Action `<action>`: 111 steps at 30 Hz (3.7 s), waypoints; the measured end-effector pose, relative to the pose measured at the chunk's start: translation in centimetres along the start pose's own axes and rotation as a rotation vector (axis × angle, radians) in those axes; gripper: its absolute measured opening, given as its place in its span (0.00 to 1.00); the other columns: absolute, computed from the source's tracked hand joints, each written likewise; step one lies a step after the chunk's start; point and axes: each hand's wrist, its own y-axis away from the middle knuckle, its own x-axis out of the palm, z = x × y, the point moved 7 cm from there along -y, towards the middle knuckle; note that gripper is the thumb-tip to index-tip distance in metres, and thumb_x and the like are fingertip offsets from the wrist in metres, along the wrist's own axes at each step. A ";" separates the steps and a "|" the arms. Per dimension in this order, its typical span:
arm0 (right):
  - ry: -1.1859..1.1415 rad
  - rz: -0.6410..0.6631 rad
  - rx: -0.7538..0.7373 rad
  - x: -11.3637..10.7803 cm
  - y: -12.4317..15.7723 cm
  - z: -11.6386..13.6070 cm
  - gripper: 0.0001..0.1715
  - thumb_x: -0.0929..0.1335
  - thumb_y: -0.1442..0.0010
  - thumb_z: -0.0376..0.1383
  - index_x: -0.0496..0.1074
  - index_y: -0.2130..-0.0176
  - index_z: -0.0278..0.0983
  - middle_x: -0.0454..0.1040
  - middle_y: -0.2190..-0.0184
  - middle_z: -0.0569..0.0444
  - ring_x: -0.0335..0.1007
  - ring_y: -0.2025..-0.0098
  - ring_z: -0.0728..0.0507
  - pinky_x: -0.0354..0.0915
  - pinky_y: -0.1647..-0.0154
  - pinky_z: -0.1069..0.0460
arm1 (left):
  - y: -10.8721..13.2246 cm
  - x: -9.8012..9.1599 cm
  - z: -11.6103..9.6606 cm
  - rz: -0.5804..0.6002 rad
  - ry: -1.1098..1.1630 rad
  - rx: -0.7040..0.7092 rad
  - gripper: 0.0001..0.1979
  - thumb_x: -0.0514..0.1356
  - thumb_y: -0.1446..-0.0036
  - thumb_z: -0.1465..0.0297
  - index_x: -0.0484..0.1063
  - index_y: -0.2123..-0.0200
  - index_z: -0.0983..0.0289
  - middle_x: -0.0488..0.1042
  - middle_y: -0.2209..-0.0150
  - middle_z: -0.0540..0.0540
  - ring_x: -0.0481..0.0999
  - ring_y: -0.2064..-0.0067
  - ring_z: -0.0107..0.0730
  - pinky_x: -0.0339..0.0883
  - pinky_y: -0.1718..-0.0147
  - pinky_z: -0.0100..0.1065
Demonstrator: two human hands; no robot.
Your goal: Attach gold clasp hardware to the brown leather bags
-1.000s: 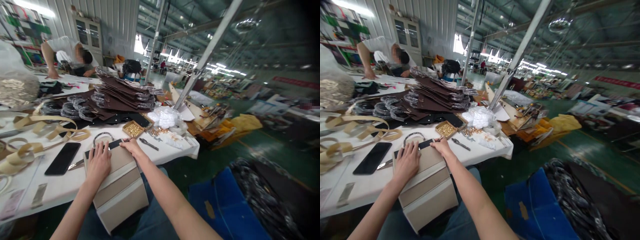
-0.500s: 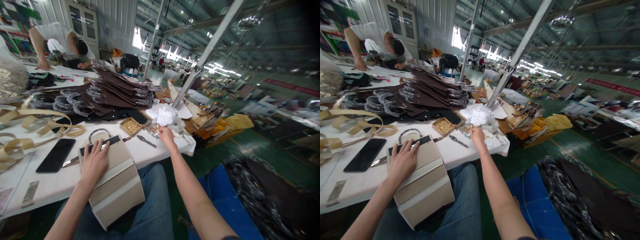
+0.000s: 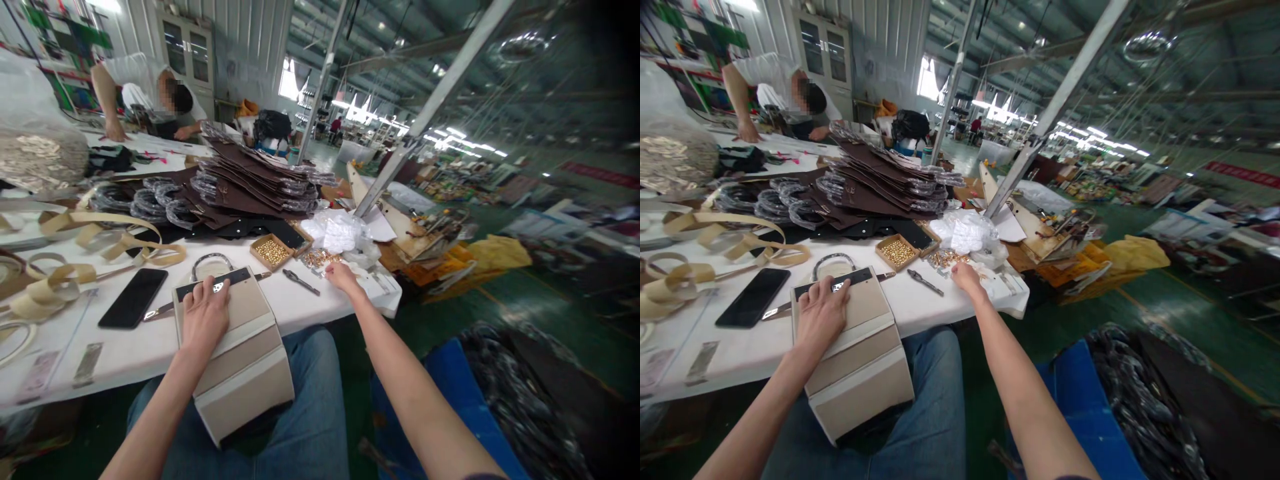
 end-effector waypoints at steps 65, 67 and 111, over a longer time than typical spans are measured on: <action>-0.433 0.270 -1.040 14.7 17.9 37.4 0.11 0.70 0.18 0.41 0.80 0.42 0.46 0.81 0.42 0.49 0.78 0.41 0.36 0.72 0.44 0.46 | 1.4 2.4 15.6 -0.269 1.039 -0.686 0.22 0.69 0.50 0.71 0.87 0.50 0.63 0.80 0.62 0.53 0.78 0.63 0.36 0.69 0.62 0.34; -0.437 0.272 -1.034 14.7 17.9 37.4 0.11 0.70 0.19 0.41 0.80 0.42 0.46 0.81 0.42 0.49 0.78 0.41 0.36 0.72 0.44 0.46 | 1.4 2.4 15.6 -0.271 1.047 -0.691 0.22 0.69 0.51 0.71 0.87 0.50 0.63 0.79 0.62 0.53 0.78 0.63 0.36 0.69 0.62 0.34; -0.757 0.478 -0.772 15.8 14.6 38.2 0.09 0.79 0.32 0.41 0.91 0.52 0.45 0.90 0.55 0.51 0.83 0.57 0.38 0.74 0.50 0.43 | 2.0 1.4 15.0 -0.277 1.021 -0.648 0.18 0.71 0.43 0.70 0.87 0.49 0.61 0.85 0.58 0.56 0.81 0.62 0.38 0.73 0.58 0.36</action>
